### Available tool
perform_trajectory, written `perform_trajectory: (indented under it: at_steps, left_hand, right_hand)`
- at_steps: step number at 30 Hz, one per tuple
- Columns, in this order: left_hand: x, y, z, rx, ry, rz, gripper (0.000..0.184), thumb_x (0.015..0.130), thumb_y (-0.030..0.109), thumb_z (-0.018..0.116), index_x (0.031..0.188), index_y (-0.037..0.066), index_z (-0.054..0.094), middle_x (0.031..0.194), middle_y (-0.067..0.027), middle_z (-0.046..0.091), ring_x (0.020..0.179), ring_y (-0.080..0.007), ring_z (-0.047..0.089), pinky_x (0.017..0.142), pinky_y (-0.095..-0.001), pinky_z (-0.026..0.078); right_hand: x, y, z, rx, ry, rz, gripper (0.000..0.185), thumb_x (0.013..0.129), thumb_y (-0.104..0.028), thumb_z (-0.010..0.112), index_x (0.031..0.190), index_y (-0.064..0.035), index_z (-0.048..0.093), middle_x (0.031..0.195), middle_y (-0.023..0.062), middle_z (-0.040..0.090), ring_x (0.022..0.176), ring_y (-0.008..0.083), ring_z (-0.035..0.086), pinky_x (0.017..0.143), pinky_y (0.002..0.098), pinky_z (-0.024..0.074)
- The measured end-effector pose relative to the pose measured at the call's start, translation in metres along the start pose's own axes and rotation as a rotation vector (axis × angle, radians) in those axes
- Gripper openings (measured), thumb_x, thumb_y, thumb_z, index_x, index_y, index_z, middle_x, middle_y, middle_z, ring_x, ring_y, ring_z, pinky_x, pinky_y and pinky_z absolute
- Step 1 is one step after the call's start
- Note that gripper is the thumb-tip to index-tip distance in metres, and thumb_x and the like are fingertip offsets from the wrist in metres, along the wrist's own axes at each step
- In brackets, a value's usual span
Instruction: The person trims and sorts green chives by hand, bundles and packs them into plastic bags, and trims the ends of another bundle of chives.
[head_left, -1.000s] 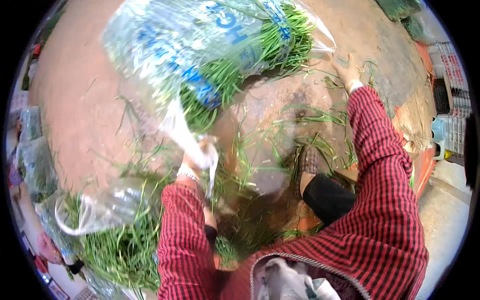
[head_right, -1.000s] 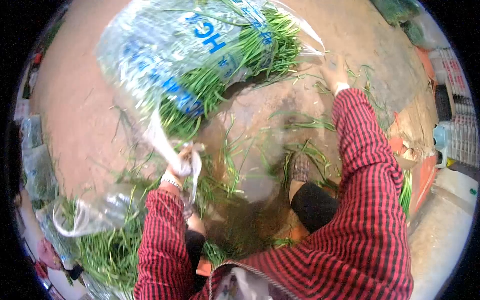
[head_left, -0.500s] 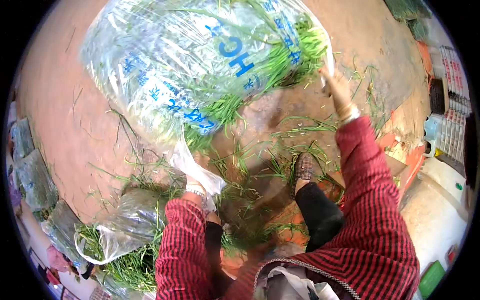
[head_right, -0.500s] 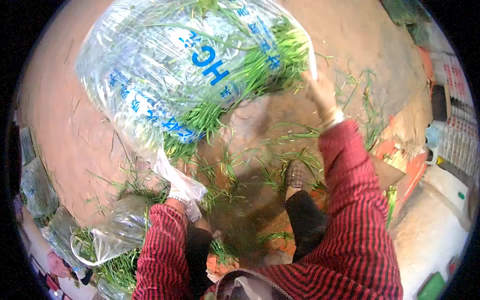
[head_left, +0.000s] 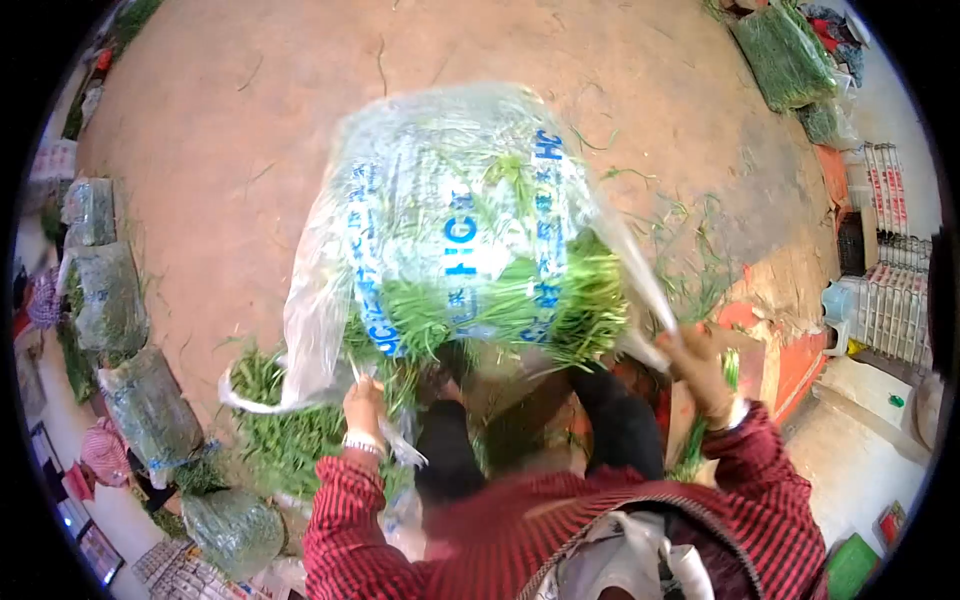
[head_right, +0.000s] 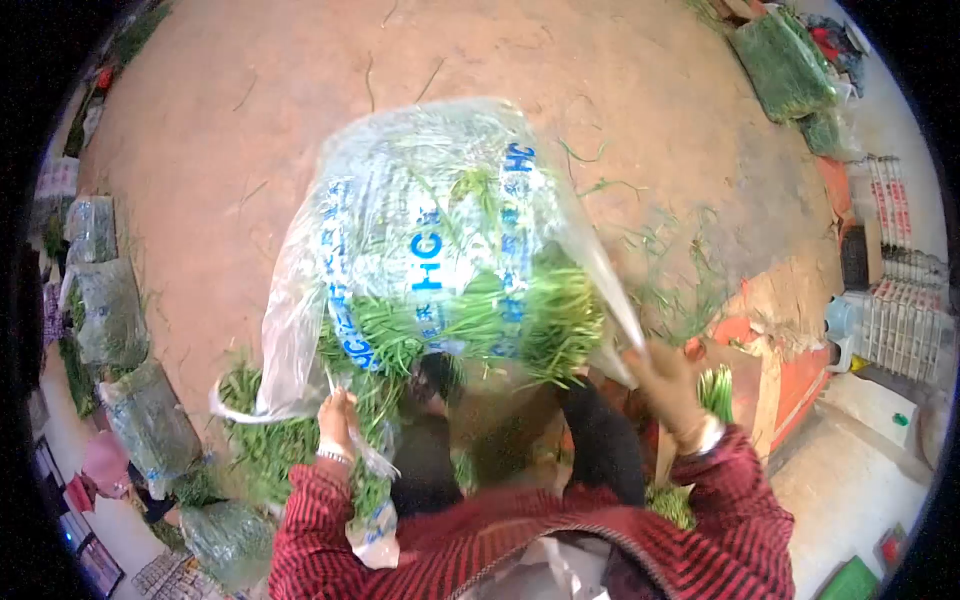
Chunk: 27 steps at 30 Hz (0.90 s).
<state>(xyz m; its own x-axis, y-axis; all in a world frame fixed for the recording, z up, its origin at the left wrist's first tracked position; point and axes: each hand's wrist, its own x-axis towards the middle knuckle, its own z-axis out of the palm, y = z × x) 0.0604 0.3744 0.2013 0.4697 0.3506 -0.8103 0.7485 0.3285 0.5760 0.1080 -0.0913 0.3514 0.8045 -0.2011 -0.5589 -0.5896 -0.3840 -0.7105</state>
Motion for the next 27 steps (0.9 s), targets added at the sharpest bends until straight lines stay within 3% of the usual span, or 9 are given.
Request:
perform_trajectory:
  at_steps: [1,6,8,12,16,17,19,22,27]
  left_hand:
    - [-0.034,0.007,-0.022,-0.103,-0.054,-0.027,0.028,0.095,0.027,0.05,0.074,0.008,0.057,0.058,0.0074,0.04,0.05,-0.0057,0.035,0.046,-0.0225,0.024]
    - [-0.169,0.073,-0.068,-0.089,-0.069,0.074,0.031,0.095,0.029,0.052,0.074,0.008,0.061,0.058,0.0088,0.041,0.05,-0.0046,0.032,0.047,-0.0218,0.022]
    - [-0.193,0.077,-0.07,0.067,-0.191,-0.049,0.035,0.095,0.031,0.053,0.073,0.006,0.064,0.056,0.0096,0.04,0.048,-0.0037,0.029,0.046,-0.0212,0.02]
    - [-0.216,0.02,-0.053,-0.029,-0.246,-0.045,0.036,0.097,0.03,0.051,0.075,0.006,0.067,0.057,0.0088,0.044,0.049,-0.0038,0.034,0.046,-0.0219,0.024]
    - [-0.224,-0.011,-0.072,0.282,-0.309,-0.07,0.037,0.096,0.033,0.053,0.076,0.006,0.068,0.064,0.0018,0.057,0.06,-0.0112,0.051,0.055,-0.0279,0.04]
    - [-0.221,-0.002,-0.078,0.652,-0.229,-0.035,0.034,0.093,0.037,0.056,0.08,0.008,0.068,0.068,-0.0065,0.061,0.062,-0.0183,0.056,0.057,-0.0329,0.044]
    - [-0.223,0.05,-0.062,1.477,0.005,0.46,0.029,0.09,0.037,0.058,0.096,0.009,0.066,0.081,-0.0116,0.063,0.067,-0.026,0.06,0.061,-0.0378,0.048]
    - [-0.197,0.125,-0.018,1.269,0.218,1.059,0.032,0.087,0.028,0.062,0.109,0.004,0.06,0.102,-0.0152,0.06,0.095,-0.0319,0.058,0.081,-0.0401,0.048]
    - [-0.109,0.185,0.082,1.077,-0.006,1.325,0.038,0.09,0.026,0.056,0.122,0.006,0.058,0.125,-0.0183,0.055,0.115,-0.0341,0.051,0.1,-0.0432,0.037]
  right_hand:
    - [-0.024,-0.07,-0.008,0.054,0.069,0.171,0.016,0.087,-0.019,0.064,0.095,-0.0053,0.064,0.071,-0.0061,0.053,0.059,0.004,0.046,0.051,0.0186,0.0349]
    - [-0.041,-0.192,-0.039,0.238,-0.015,-0.065,0.013,0.088,-0.017,0.06,0.09,-0.0045,0.061,0.06,-0.0051,0.05,0.05,0.0026,0.042,0.046,0.0167,0.0314]
    - [-0.008,-0.179,-0.029,0.192,0.15,-0.15,0.008,0.089,-0.012,0.057,0.088,-0.0054,0.062,0.057,-0.007,0.043,0.048,0.0027,0.034,0.046,0.0186,0.0251]
    - [0.021,-0.119,-0.013,0.16,-0.034,-0.008,0.009,0.09,-0.013,0.057,0.09,-0.0056,0.063,0.062,-0.0024,0.056,0.048,0.0046,0.042,0.045,0.0184,0.0315]
    - [0.001,-0.081,-0.005,-0.078,-0.116,0.089,0.016,0.091,-0.016,0.058,0.092,-0.0011,0.062,0.066,-0.0005,0.056,0.051,0.0065,0.048,0.047,0.0213,0.0374]
    - [-0.005,-0.078,-0.003,-0.141,-0.152,0.059,0.019,0.091,-0.017,0.058,0.093,0.0006,0.061,0.067,-0.0001,0.056,0.053,0.0073,0.05,0.048,0.0224,0.0398]
    - [-0.011,-0.041,-0.004,-0.152,-0.268,0.134,0.022,0.092,-0.02,0.058,0.096,0.0017,0.06,0.069,0.0007,0.056,0.056,0.0084,0.054,0.051,0.0233,0.0424]
    - [-0.032,-0.028,-0.001,-0.127,-0.311,0.162,0.025,0.092,-0.025,0.059,0.099,-0.0013,0.061,0.066,-0.0001,0.056,0.052,0.0074,0.051,0.049,0.0221,0.0405]
    - [-0.042,-0.07,-0.006,0.072,-0.293,0.341,0.029,0.094,-0.032,0.056,0.107,-0.007,0.061,0.061,-0.0007,0.055,0.047,0.006,0.047,0.044,0.0192,0.0332]
